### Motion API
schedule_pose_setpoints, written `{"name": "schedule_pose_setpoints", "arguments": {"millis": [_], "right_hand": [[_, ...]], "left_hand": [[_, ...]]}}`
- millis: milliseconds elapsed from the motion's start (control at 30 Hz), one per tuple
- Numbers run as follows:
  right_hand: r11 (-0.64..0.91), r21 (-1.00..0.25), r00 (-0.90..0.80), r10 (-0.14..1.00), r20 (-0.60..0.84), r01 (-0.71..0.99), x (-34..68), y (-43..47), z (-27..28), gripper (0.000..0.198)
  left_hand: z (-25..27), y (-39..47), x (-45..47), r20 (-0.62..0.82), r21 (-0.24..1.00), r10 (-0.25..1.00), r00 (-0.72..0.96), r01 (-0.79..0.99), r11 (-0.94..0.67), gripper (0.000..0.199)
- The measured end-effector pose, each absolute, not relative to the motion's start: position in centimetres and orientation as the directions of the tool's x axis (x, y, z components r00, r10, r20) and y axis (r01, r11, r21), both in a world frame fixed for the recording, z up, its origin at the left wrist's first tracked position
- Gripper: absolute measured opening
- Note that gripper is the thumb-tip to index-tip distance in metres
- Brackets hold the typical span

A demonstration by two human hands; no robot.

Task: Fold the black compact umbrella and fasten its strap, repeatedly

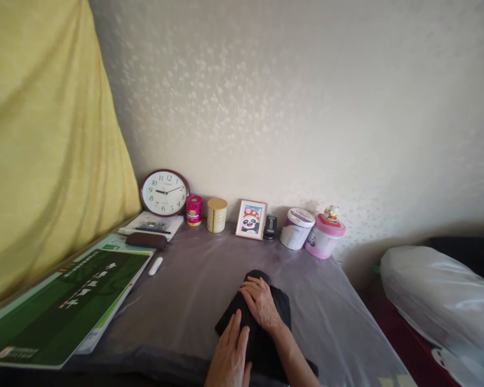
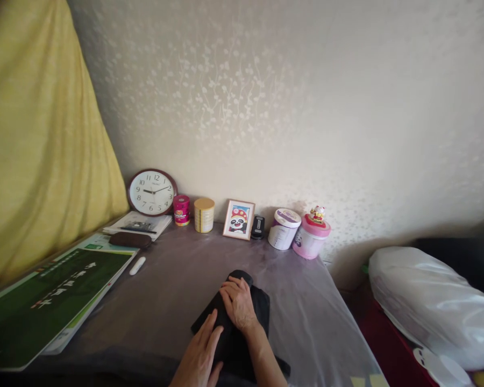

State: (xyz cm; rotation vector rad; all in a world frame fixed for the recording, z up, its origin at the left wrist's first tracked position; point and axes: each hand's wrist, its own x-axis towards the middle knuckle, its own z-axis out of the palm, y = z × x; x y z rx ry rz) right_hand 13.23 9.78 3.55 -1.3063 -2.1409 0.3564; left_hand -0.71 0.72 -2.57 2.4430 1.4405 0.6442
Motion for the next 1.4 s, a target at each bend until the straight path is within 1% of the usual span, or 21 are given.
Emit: {"name": "schedule_pose_setpoints", "arguments": {"millis": [133, 233, 400, 467, 533, 567, 600, 667, 733, 800, 867, 967, 1033, 1100, 1200, 1300, 1400], "right_hand": [[0.426, -0.501, -0.278, 0.897, 0.345, 0.753, 13.7, 12.6, 3.0, 0.03], [0.358, -0.548, -0.194, 0.922, 0.336, 0.756, 14.2, 14.3, 2.7, 0.03], [0.166, -0.609, 0.07, 0.936, 0.344, 0.775, 16.9, 14.6, 2.3, 0.031], [0.084, -0.627, 0.178, 0.922, 0.344, 0.774, 19.0, 13.3, 2.2, 0.034], [0.004, -0.652, 0.273, 0.906, 0.323, 0.758, 21.3, 11.5, 2.0, 0.036], [-0.058, -0.684, 0.351, 0.888, 0.297, 0.727, 22.4, 10.5, 1.9, 0.036], [-0.092, -0.715, 0.383, 0.887, 0.257, 0.693, 23.3, 9.6, 1.7, 0.035], [-0.173, -0.804, 0.429, 0.897, 0.111, 0.569, 24.3, 7.8, 1.4, 0.034], [-0.245, -0.869, 0.416, 0.908, -0.05, 0.431, 24.4, 6.4, 1.4, 0.034], [-0.294, -0.885, 0.393, 0.909, -0.142, 0.36, 23.8, 5.6, 1.6, 0.035], [-0.29, -0.88, 0.389, 0.911, -0.134, 0.375, 22.9, 5.2, 2.1, 0.038], [-0.206, -0.884, 0.413, 0.91, -0.016, 0.42, 21.7, 5.1, 2.9, 0.041], [-0.156, -0.902, 0.433, 0.901, 0.038, 0.404, 21.1, 5.2, 3.2, 0.042], [-0.137, -0.923, 0.425, 0.905, 0.031, 0.36, 20.4, 5.2, 3.3, 0.04], [-0.097, -0.957, 0.346, 0.938, 0.004, 0.274, 19.6, 5.2, 3.4, 0.037], [-0.03, -0.976, 0.286, 0.958, 0.033, 0.214, 19.0, 5.2, 3.9, 0.038], [0.029, -0.975, 0.274, 0.958, 0.091, 0.222, 18.1, 5.8, 4.9, 0.038]], "left_hand": [[-2.4, 0.6, -0.9, 0.199, 0.452, 0.896, 0.398, 0.774, -0.444, 0.069], [-1.6, 0.4, -1.0, 0.148, 0.491, 0.91, 0.388, 0.769, -0.408, 0.075], [-0.5, 0.3, -1.0, 0.081, 0.507, 0.92, 0.383, 0.779, -0.369, 0.073], [-0.5, 0.3, -1.2, 0.114, 0.51, 0.915, 0.387, 0.768, -0.388, 0.073], [-0.5, 0.3, -1.5, 0.159, 0.525, 0.904, 0.398, 0.741, -0.419, 0.077], [-0.5, 0.2, -1.6, 0.165, 0.538, 0.9, 0.404, 0.728, -0.426, 0.081], [-0.4, 0.2, -1.7, 0.156, 0.552, 0.9, 0.407, 0.72, -0.421, 0.085], [-0.1, 0.0, -1.8, 0.109, 0.574, 0.909, 0.402, 0.721, -0.388, 0.093], [0.2, -0.1, -1.7, 0.067, 0.584, 0.922, 0.38, 0.734, -0.345, 0.095], [0.4, -0.2, -1.6, 0.051, 0.59, 0.934, 0.353, 0.744, -0.314, 0.095], [0.5, -0.2, -1.4, 0.052, 0.6, 0.941, 0.333, 0.743, -0.296, 0.095], [0.6, -0.2, -1.3, 0.052, 0.61, 0.946, 0.32, 0.74, -0.284, 0.092], [0.9, -0.4, -1.3, 0.038, 0.605, 0.946, 0.321, 0.746, -0.278, 0.091], [1.5, -0.6, -1.3, 0.01, 0.592, 0.947, 0.321, 0.761, -0.264, 0.091], [2.2, -0.9, -1.2, -0.026, 0.566, 0.949, 0.316, 0.787, -0.246, 0.09], [2.5, -1.0, -1.0, -0.031, 0.547, 0.949, 0.314, 0.8, -0.247, 0.09], [2.2, -0.9, -0.8, -0.03, 0.525, 0.952, 0.306, 0.815, -0.245, 0.091]]}}
